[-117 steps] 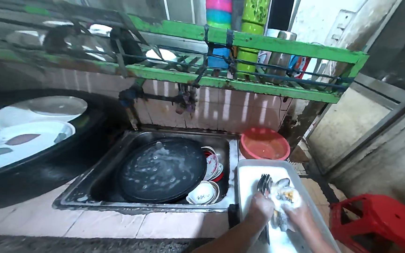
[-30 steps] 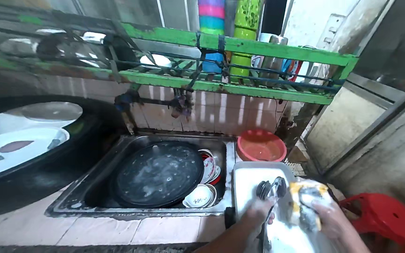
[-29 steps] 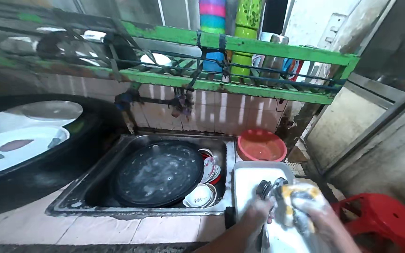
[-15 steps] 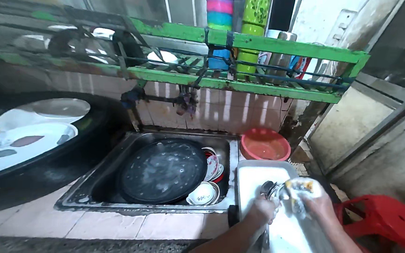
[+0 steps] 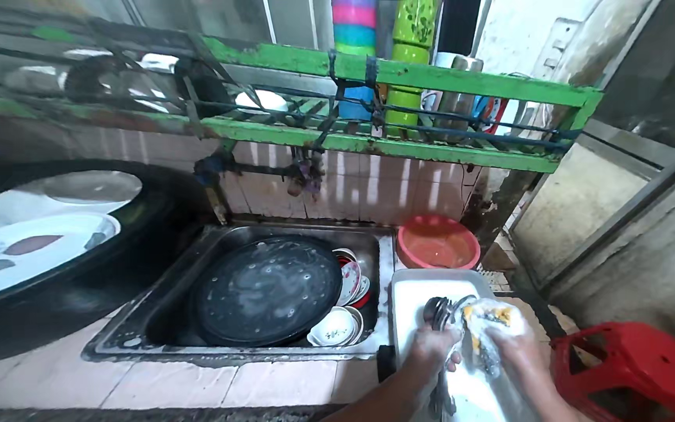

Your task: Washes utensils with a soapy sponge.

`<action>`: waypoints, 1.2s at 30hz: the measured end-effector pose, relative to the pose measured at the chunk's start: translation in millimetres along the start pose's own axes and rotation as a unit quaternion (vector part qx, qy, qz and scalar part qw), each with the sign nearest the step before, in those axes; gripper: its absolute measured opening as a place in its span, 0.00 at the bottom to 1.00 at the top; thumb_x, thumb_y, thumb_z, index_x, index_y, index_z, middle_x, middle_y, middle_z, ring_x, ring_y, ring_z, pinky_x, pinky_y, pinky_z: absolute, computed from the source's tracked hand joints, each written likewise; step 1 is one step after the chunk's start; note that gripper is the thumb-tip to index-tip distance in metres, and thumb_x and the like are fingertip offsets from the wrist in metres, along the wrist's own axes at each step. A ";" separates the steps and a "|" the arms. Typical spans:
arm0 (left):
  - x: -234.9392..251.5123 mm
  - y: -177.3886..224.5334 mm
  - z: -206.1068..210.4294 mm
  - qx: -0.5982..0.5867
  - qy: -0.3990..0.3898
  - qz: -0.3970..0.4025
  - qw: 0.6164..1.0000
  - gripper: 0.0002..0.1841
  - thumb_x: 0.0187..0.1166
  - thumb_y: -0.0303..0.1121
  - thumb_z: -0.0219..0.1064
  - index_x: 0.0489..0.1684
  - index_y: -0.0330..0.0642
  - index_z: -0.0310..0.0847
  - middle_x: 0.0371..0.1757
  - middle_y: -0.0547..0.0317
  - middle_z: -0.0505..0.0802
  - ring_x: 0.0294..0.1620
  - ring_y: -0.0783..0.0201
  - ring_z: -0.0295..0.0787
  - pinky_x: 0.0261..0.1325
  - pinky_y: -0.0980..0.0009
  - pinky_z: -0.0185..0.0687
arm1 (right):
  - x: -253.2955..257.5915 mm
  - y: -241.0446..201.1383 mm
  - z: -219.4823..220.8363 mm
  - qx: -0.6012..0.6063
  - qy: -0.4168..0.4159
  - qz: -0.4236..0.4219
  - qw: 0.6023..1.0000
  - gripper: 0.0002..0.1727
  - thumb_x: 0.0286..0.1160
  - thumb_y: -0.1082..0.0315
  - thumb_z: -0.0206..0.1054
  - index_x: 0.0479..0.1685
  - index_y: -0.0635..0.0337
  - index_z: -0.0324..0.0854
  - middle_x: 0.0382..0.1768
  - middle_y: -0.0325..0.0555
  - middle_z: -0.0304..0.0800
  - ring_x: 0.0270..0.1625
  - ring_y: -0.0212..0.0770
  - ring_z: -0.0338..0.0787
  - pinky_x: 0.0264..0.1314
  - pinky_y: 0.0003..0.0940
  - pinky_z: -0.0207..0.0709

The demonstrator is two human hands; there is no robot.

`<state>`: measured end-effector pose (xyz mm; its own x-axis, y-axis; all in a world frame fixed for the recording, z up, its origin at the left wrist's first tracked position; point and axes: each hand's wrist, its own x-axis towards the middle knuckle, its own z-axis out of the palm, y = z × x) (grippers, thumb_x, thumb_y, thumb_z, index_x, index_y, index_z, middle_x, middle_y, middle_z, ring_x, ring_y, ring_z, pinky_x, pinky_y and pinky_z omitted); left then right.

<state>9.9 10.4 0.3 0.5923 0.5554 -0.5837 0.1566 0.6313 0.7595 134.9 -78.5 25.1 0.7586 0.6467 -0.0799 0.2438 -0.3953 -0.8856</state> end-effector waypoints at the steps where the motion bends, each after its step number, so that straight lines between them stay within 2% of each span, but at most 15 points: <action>1: -0.7 0.3 0.5 0.017 -0.001 -0.003 1.000 0.13 0.86 0.32 0.64 0.60 0.34 0.71 0.24 0.58 0.81 0.14 0.68 0.78 0.19 0.74 0.78 | -5.2 4.5 5.9 0.007 -0.016 -0.003 1.000 0.33 0.64 0.76 0.76 0.74 0.69 0.74 0.61 0.59 0.87 0.62 0.46 0.88 0.67 0.45 0.81; 3: -4.1 3.2 0.9 0.065 0.009 -0.009 0.998 0.14 0.88 0.30 0.61 0.65 0.34 0.69 0.23 0.60 0.79 0.13 0.70 0.75 0.19 0.75 0.76 | -11.0 13.2 15.4 0.007 -0.055 -0.005 0.998 0.34 0.61 0.76 0.75 0.74 0.69 0.73 0.61 0.58 0.87 0.61 0.44 0.89 0.66 0.43 0.83; 6: -5.7 1.0 1.0 0.105 0.010 0.000 0.994 0.20 0.85 0.29 0.63 0.73 0.36 0.69 0.26 0.58 0.80 0.17 0.69 0.76 0.23 0.74 0.75 | 1.1 6.9 6.9 -0.076 -0.043 -0.023 0.996 0.32 0.67 0.71 0.76 0.74 0.68 0.75 0.63 0.62 0.87 0.66 0.51 0.87 0.73 0.51 0.77; 9: -2.9 -2.0 3.0 0.107 0.007 0.017 0.994 0.19 0.83 0.28 0.65 0.70 0.36 0.70 0.23 0.60 0.80 0.16 0.70 0.76 0.21 0.75 0.74 | 14.5 6.6 2.2 -0.095 0.011 -0.076 0.993 0.27 0.71 0.66 0.76 0.68 0.68 0.79 0.59 0.60 0.90 0.63 0.51 0.89 0.71 0.53 0.79; 13: -5.8 0.0 1.2 0.118 0.011 0.010 0.993 0.18 0.81 0.24 0.62 0.68 0.35 0.70 0.23 0.59 0.80 0.16 0.69 0.77 0.21 0.75 0.75 | -17.5 6.5 18.3 -0.110 -0.048 -0.074 0.990 0.29 0.72 0.68 0.74 0.71 0.72 0.76 0.61 0.63 0.89 0.65 0.52 0.88 0.73 0.50 0.77; 16: -5.8 -0.7 1.8 0.104 0.008 -0.006 0.994 0.18 0.80 0.22 0.62 0.67 0.36 0.69 0.22 0.60 0.79 0.15 0.69 0.76 0.19 0.75 0.74 | -3.9 7.0 9.7 -0.148 -0.056 -0.050 0.986 0.30 0.74 0.66 0.74 0.75 0.70 0.75 0.65 0.63 0.87 0.69 0.54 0.86 0.77 0.52 0.74; 20: -4.8 0.0 3.3 0.070 0.006 -0.009 0.997 0.19 0.80 0.22 0.64 0.68 0.36 0.68 0.22 0.59 0.79 0.13 0.69 0.75 0.17 0.75 0.74 | 28.6 6.6 -17.6 -0.034 0.067 -0.086 0.993 0.24 0.75 0.66 0.74 0.69 0.66 0.78 0.55 0.59 0.91 0.55 0.52 0.91 0.61 0.56 0.83; 23: -6.9 -0.7 0.5 0.047 -0.012 -0.009 0.999 0.18 0.79 0.23 0.66 0.65 0.35 0.69 0.23 0.57 0.82 0.14 0.68 0.78 0.17 0.74 0.78 | 37.3 11.5 -20.9 0.086 0.068 -0.111 0.988 0.18 0.76 0.68 0.69 0.62 0.65 0.82 0.43 0.50 0.92 0.40 0.40 0.92 0.44 0.43 0.88; 26: -8.7 -1.4 1.9 0.029 -0.058 -0.016 0.998 0.13 0.82 0.26 0.65 0.60 0.34 0.71 0.24 0.55 0.84 0.16 0.65 0.83 0.21 0.72 0.82 | 21.0 5.1 -11.1 -0.039 -0.033 -0.074 0.996 0.20 0.71 0.63 0.73 0.60 0.61 0.84 0.47 0.49 0.92 0.48 0.41 0.92 0.54 0.44 0.86; 27: -8.9 -1.9 0.8 0.018 -0.073 -0.013 0.997 0.12 0.84 0.27 0.64 0.58 0.34 0.71 0.25 0.55 0.85 0.17 0.65 0.84 0.22 0.72 0.83 | 15.4 -3.1 -11.6 -0.096 -0.055 -0.056 0.992 0.22 0.75 0.60 0.73 0.64 0.61 0.83 0.51 0.52 0.91 0.54 0.45 0.90 0.61 0.49 0.82; 29: -6.4 -2.8 -2.1 0.002 -0.089 -0.010 0.996 0.09 0.88 0.31 0.62 0.56 0.35 0.71 0.25 0.56 0.86 0.18 0.66 0.84 0.22 0.73 0.83 | 16.3 -8.9 -19.2 -0.131 -0.020 -0.077 0.988 0.19 0.80 0.58 0.70 0.62 0.62 0.85 0.52 0.56 0.92 0.55 0.50 0.91 0.64 0.57 0.81; 30: -5.3 -2.7 -2.6 0.004 -0.092 -0.008 0.996 0.09 0.89 0.32 0.60 0.55 0.35 0.72 0.25 0.56 0.86 0.17 0.67 0.84 0.21 0.74 0.83 | 21.7 -6.9 -26.2 -0.101 0.020 -0.099 0.990 0.17 0.82 0.60 0.69 0.60 0.62 0.86 0.49 0.55 0.93 0.51 0.49 0.92 0.59 0.56 0.83; 32: -5.8 -1.7 -0.9 0.019 -0.087 0.004 0.996 0.07 0.88 0.29 0.60 0.53 0.35 0.72 0.22 0.59 0.84 0.16 0.69 0.82 0.22 0.75 0.82 | 33.7 -0.6 -41.1 0.040 0.095 -0.113 0.988 0.16 0.83 0.62 0.65 0.61 0.62 0.84 0.40 0.49 0.92 0.36 0.41 0.91 0.41 0.45 0.87; 33: -6.6 -1.0 0.2 0.022 -0.080 0.004 0.997 0.06 0.88 0.27 0.60 0.54 0.35 0.71 0.21 0.60 0.82 0.16 0.69 0.81 0.23 0.75 0.82 | 37.1 2.4 -45.1 0.121 0.109 -0.102 0.981 0.17 0.85 0.62 0.63 0.64 0.62 0.81 0.38 0.47 0.91 0.33 0.38 0.89 0.36 0.39 0.86; 36: -7.4 2.3 3.2 0.021 -0.034 -0.010 0.999 0.10 0.84 0.21 0.61 0.58 0.33 0.69 0.21 0.59 0.79 0.15 0.68 0.79 0.21 0.75 0.80 | 25.5 8.0 -26.8 0.198 0.096 -0.021 0.975 0.20 0.88 0.63 0.60 0.73 0.64 0.72 0.42 0.49 0.88 0.36 0.37 0.89 0.39 0.37 0.86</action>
<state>8.5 6.0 7.2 0.6414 0.5040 -0.5784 0.2014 0.6169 0.7608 172.4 -82.7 28.2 0.8618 0.5071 0.0140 0.0536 -0.0635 -0.9965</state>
